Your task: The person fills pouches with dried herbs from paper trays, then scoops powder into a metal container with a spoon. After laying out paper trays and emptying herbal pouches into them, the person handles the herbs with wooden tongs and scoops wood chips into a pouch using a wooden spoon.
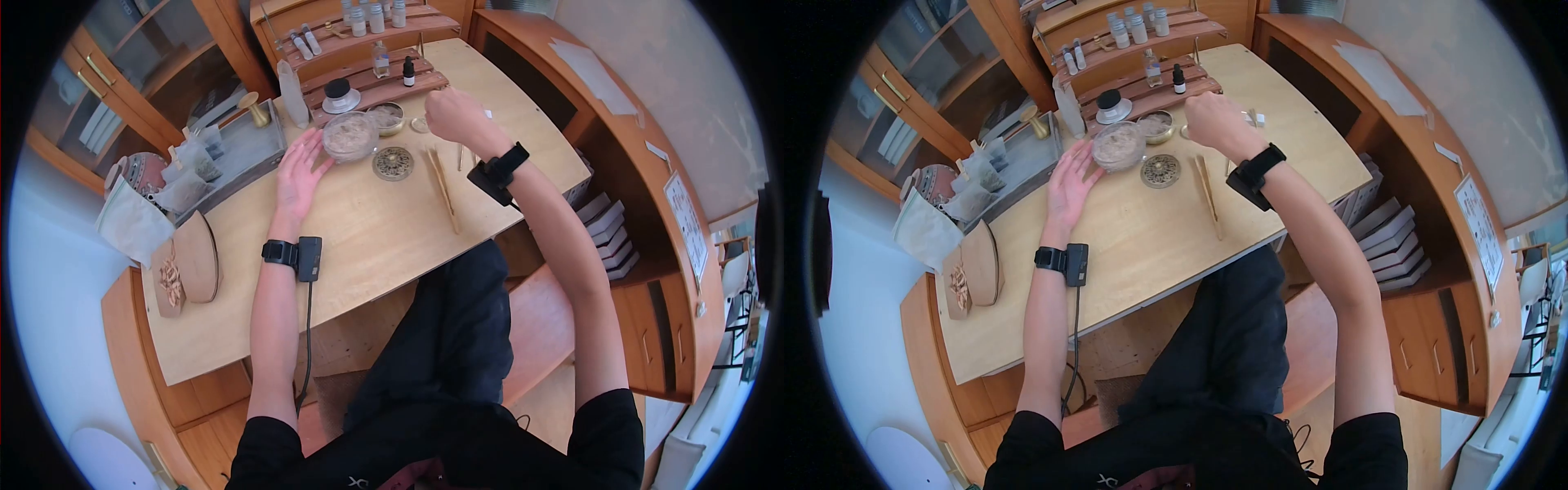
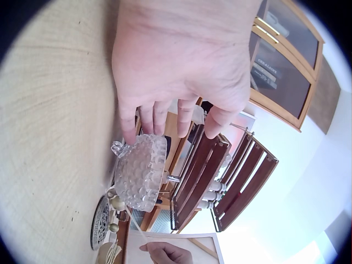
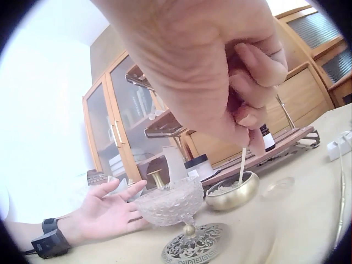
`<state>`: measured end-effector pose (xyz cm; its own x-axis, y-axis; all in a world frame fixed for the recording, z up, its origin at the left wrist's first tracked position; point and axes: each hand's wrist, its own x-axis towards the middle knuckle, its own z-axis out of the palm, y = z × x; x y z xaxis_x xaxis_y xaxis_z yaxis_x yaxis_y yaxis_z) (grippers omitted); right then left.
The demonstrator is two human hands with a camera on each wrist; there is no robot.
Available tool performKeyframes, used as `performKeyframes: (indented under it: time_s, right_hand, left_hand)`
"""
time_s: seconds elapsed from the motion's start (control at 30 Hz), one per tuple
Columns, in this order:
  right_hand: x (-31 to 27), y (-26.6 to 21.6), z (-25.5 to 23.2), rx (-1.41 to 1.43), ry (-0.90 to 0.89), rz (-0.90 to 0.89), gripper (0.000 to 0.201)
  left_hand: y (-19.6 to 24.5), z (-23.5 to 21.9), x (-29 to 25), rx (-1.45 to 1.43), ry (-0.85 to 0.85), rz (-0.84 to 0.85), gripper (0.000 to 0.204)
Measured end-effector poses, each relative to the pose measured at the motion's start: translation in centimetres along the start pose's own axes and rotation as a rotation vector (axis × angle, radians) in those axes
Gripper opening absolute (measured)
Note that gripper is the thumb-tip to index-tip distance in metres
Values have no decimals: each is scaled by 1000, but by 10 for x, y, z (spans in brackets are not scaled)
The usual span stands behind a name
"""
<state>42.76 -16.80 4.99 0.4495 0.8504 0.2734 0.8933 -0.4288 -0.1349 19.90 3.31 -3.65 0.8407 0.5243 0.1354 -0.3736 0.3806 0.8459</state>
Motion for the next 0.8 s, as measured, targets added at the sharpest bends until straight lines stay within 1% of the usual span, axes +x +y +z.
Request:
performKeyframes:
  time_s: [0.03,0.1,0.23,0.3,0.4,0.53,0.6,0.73,0.8]
  right_hand:
    - [0,-3,0,1,2,7,16]
    - [0,-10,-1,-38,-53,-29,15]
    - [1,-5,2,-37,-66,-63,15]
    - [0,-2,0,-55,-76,-113,14]
    - [-2,2,1,-51,-34,-126,14]
    - [-4,1,-3,-20,-41,-108,15]
    - [-2,-3,-6,51,-49,-38,16]
    - [1,-14,2,112,-44,-4,16]
    - [4,-10,15,156,-48,-68,15]
  left_hand:
    - [0,1,0,-2,2,3,52]
    - [0,0,0,-2,-1,-2,52]
    - [0,1,-1,-28,24,1,50]
    - [-1,-1,0,-35,22,1,50]
    - [-2,-2,2,-41,21,2,49]
    - [-1,-2,1,-32,28,-3,49]
    - [-1,-1,1,-25,22,-1,49]
    - [-2,-4,2,-3,4,6,50]
    - [-1,0,1,12,5,2,51]
